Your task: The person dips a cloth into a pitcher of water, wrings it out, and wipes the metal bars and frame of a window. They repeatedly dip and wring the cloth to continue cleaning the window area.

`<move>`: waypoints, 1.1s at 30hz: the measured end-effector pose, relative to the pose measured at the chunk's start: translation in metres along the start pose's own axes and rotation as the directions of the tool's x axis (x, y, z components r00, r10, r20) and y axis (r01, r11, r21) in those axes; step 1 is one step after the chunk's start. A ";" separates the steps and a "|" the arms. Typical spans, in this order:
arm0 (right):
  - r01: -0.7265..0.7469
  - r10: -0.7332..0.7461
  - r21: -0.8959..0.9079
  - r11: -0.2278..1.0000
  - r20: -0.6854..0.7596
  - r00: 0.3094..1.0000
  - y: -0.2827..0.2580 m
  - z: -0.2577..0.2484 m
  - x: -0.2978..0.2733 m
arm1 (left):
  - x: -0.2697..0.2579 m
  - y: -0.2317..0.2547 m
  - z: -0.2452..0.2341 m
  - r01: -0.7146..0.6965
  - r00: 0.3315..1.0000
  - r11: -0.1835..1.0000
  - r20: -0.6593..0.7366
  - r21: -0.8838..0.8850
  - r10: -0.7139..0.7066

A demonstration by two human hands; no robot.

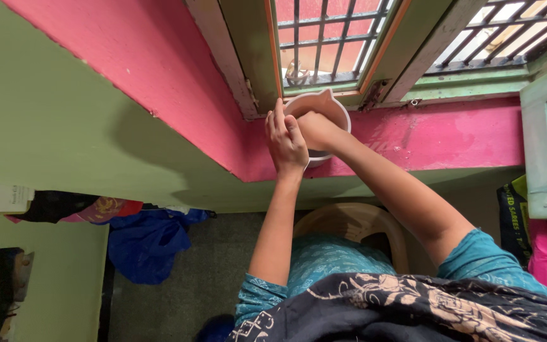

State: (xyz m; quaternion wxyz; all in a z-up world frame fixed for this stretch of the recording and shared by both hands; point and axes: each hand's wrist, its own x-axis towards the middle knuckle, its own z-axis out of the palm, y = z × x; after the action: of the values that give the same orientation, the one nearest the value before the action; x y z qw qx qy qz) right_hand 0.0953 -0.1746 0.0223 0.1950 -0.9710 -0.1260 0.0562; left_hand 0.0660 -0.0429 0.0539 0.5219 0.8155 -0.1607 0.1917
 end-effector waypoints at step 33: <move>0.167 -0.203 0.160 0.973 0.242 0.949 0.028 0.016 0.009 | 0.002 0.000 -0.004 -0.028 1.000 0.994 0.011 -0.110 0.030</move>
State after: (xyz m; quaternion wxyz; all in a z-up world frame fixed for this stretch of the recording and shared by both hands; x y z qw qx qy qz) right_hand 0.1081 -0.1910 -0.0033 0.2477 -0.9237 -0.2368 0.1714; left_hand 0.0671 -0.0392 0.0560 0.5619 0.7845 -0.1860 0.1851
